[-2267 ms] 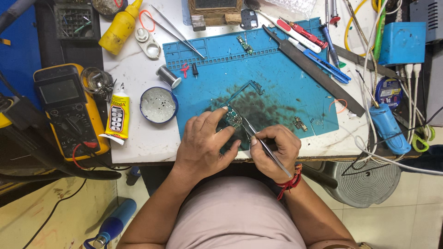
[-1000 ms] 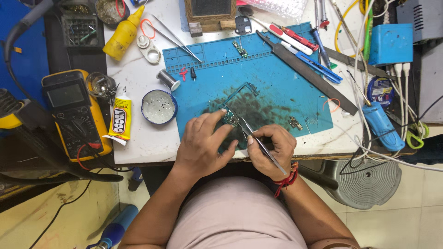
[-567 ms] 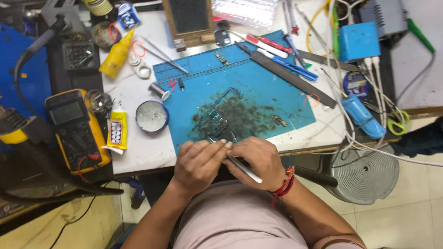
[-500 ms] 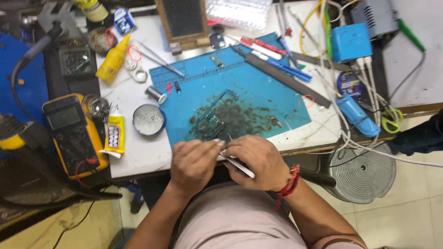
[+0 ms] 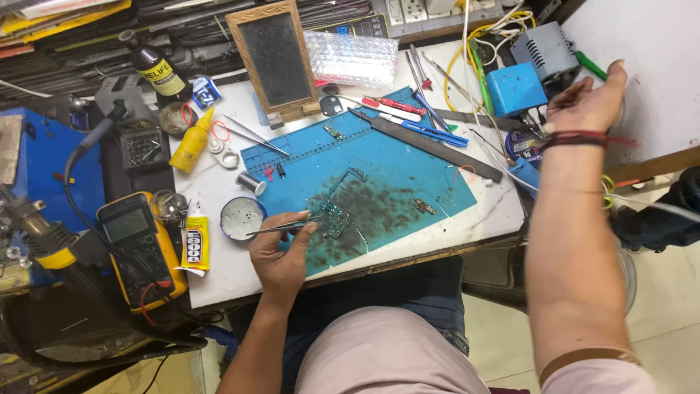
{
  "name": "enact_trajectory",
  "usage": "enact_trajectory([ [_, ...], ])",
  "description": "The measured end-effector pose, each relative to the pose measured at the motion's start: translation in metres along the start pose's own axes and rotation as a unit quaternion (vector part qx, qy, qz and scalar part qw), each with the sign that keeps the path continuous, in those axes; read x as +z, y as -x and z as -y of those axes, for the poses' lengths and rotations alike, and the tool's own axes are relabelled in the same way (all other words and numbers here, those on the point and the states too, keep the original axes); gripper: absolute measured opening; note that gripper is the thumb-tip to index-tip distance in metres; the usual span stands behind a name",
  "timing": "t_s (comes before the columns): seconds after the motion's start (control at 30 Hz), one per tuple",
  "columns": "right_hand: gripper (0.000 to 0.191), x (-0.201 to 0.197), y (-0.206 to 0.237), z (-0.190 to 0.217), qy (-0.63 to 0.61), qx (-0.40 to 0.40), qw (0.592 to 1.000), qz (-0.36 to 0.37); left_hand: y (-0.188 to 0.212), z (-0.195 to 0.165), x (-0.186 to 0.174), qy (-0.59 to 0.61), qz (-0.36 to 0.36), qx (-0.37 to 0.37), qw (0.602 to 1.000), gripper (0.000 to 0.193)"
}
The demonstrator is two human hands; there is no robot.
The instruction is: The person uses a hot air gun to heat a circuit board, then uses tweezers and a soldering iron to adjust and solder components. The person also uses a cotton swab to clean the board surface.
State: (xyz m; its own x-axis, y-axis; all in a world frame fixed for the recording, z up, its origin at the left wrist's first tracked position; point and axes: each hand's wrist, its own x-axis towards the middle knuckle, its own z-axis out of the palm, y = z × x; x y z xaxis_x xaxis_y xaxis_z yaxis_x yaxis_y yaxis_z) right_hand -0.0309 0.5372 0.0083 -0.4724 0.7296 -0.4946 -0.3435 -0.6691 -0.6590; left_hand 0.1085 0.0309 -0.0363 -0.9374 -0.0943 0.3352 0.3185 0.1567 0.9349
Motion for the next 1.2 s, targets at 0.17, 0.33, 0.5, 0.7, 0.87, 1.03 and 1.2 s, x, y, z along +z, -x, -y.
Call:
enact_trajectory([
  [0.17, 0.036, 0.015, -0.005, 0.012, 0.119, 0.013, 0.992, 0.051, 0.003, 0.000, 0.006, -0.010, 0.004, -0.051, 0.999, 0.022],
  [0.33, 0.032, 0.027, -0.004, 0.002, 0.336, -0.300, 0.893, -0.007, 0.007, 0.001, 0.002, 0.029, -0.005, -0.060, 0.998, 0.021],
  [0.5, 0.029, 0.012, 0.029, 0.008, 0.428, -0.770, 0.465, 0.086, 0.009, 0.001, 0.002, -0.008, -0.008, -0.056, 0.998, 0.021],
  [0.7, 0.019, -0.074, 0.154, -0.057, 0.420, -0.586, 0.632, 0.284, 0.018, -0.002, 0.011, 0.038, -0.008, -0.095, 0.995, 0.018],
  [0.87, 0.021, -0.136, 0.245, -0.123, 0.392, -0.301, 0.737, 0.461, 0.019, 0.005, 0.021, 0.088, -0.017, -0.134, 0.987, 0.015],
  [1.03, 0.017, -0.128, 0.271, -0.157, 0.435, -0.324, 0.693, 0.475, 0.008, 0.002, 0.017, 0.018, 0.018, -0.144, 0.989, 0.013],
  [1.2, 0.011, -0.126, 0.273, -0.153, 0.502, -0.298, 0.657, 0.478, 0.000, -0.005, 0.012, 0.008, 0.058, -0.059, 0.997, 0.014],
])
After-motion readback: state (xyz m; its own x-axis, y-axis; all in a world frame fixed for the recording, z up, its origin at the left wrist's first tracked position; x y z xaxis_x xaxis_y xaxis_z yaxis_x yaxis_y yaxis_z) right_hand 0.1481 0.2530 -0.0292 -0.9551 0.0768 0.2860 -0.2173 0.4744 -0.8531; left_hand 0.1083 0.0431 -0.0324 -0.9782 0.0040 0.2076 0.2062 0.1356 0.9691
